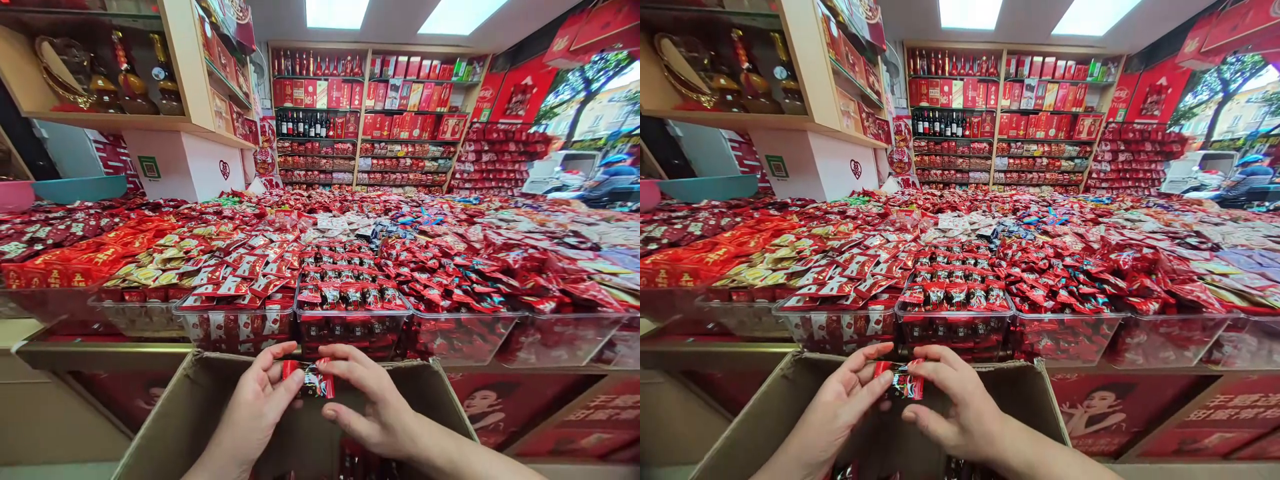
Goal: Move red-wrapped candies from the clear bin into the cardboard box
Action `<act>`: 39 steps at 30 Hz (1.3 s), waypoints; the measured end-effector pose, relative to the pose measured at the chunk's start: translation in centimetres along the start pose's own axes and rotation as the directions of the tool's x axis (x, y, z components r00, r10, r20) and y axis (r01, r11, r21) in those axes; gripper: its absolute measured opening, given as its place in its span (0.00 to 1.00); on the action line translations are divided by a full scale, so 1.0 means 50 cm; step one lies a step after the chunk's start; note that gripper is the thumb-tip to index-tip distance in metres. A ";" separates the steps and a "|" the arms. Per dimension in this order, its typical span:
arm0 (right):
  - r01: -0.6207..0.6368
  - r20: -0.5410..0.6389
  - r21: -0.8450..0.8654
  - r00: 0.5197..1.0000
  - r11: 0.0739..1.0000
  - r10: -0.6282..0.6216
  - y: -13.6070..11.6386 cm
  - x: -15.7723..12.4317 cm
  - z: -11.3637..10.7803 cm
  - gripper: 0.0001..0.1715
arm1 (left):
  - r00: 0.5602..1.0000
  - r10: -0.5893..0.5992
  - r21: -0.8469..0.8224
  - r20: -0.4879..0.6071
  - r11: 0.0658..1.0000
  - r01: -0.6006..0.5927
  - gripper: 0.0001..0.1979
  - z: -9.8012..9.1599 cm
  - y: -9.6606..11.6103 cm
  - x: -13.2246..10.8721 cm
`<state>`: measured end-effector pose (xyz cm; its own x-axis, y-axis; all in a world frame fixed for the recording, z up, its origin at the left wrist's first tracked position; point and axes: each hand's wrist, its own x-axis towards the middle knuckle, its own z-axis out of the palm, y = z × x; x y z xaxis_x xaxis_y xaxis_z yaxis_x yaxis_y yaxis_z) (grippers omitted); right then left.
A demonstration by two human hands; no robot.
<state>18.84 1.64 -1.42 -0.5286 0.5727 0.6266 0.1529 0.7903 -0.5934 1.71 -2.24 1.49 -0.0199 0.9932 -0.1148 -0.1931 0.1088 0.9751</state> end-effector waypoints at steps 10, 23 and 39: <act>-0.403 0.027 0.496 0.892 0.769 0.450 0.018 0.007 0.031 0.11 | 0.996 0.093 0.093 0.003 0.991 -0.093 0.20 -0.011 -0.007 0.003; -0.434 0.172 0.470 0.899 0.769 0.402 0.016 0.004 0.027 0.10 | 0.986 0.167 0.159 0.000 0.973 -0.165 0.23 -0.001 -0.027 -0.003; -0.467 0.323 0.740 0.878 0.484 0.353 0.026 0.003 0.042 0.23 | 0.985 0.171 0.100 0.023 0.980 -0.172 0.24 -0.013 -0.056 0.011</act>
<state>17.19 2.29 -3.15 -0.6803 0.7111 0.1777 -0.2971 -0.0459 -0.9537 1.61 -2.02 -1.44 -0.0300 0.9979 0.0580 -0.0881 -0.0604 0.9943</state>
